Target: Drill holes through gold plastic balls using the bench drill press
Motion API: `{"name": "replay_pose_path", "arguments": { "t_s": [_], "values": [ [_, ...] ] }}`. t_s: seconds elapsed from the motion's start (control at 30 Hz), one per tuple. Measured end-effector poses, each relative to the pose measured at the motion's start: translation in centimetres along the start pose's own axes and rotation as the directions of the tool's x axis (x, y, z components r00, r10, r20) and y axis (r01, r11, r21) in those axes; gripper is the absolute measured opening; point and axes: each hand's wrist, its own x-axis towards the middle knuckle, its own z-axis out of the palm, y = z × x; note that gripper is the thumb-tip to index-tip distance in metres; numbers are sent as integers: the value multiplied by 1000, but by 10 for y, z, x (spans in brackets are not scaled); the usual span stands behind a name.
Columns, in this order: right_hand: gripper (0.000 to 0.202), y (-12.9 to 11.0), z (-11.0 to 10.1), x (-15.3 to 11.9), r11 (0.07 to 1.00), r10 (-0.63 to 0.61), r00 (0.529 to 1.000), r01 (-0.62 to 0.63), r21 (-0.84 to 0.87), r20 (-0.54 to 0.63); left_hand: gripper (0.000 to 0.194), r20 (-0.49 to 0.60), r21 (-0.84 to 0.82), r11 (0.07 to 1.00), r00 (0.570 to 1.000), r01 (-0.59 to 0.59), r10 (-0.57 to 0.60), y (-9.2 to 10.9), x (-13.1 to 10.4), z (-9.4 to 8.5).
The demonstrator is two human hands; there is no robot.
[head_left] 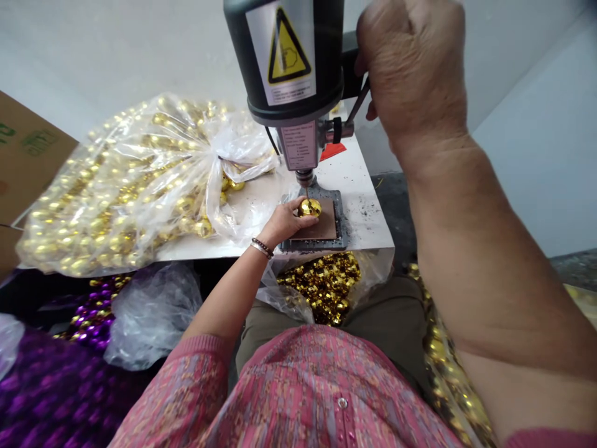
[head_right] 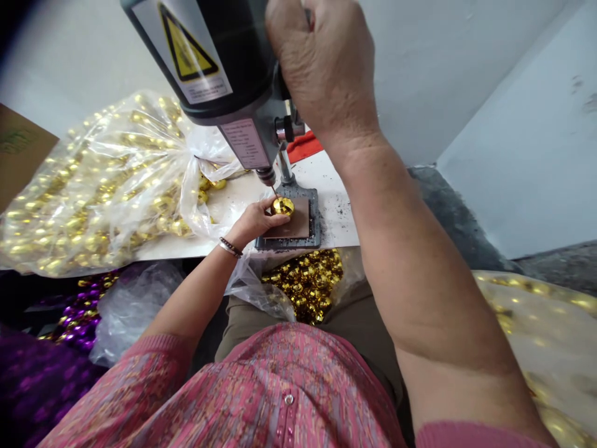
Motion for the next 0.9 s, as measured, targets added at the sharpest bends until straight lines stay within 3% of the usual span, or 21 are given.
{"name": "replay_pose_path", "arguments": {
  "t_s": [0.1,0.33,0.63,0.9],
  "values": [
    [27,-9,-2,-10,993,114,993,-114,-10,-24,58,-6,-32,999,1000,22,-23,-4,1,1],
    [35,-14,-5,-40,986,109,991,-117,-116,-73,64,-3,-60,997,999,50,-51,-2,-1,1],
    [25,17,-6,-68,991,-110,991,104,-78,-74,56,-9,-93,996,1000,9,-10,-5,-2,4],
    [23,38,-10,-85,971,-218,975,213,-106,-35,53,-13,-99,994,999,-40,39,-10,-1,6]
  ]
}}
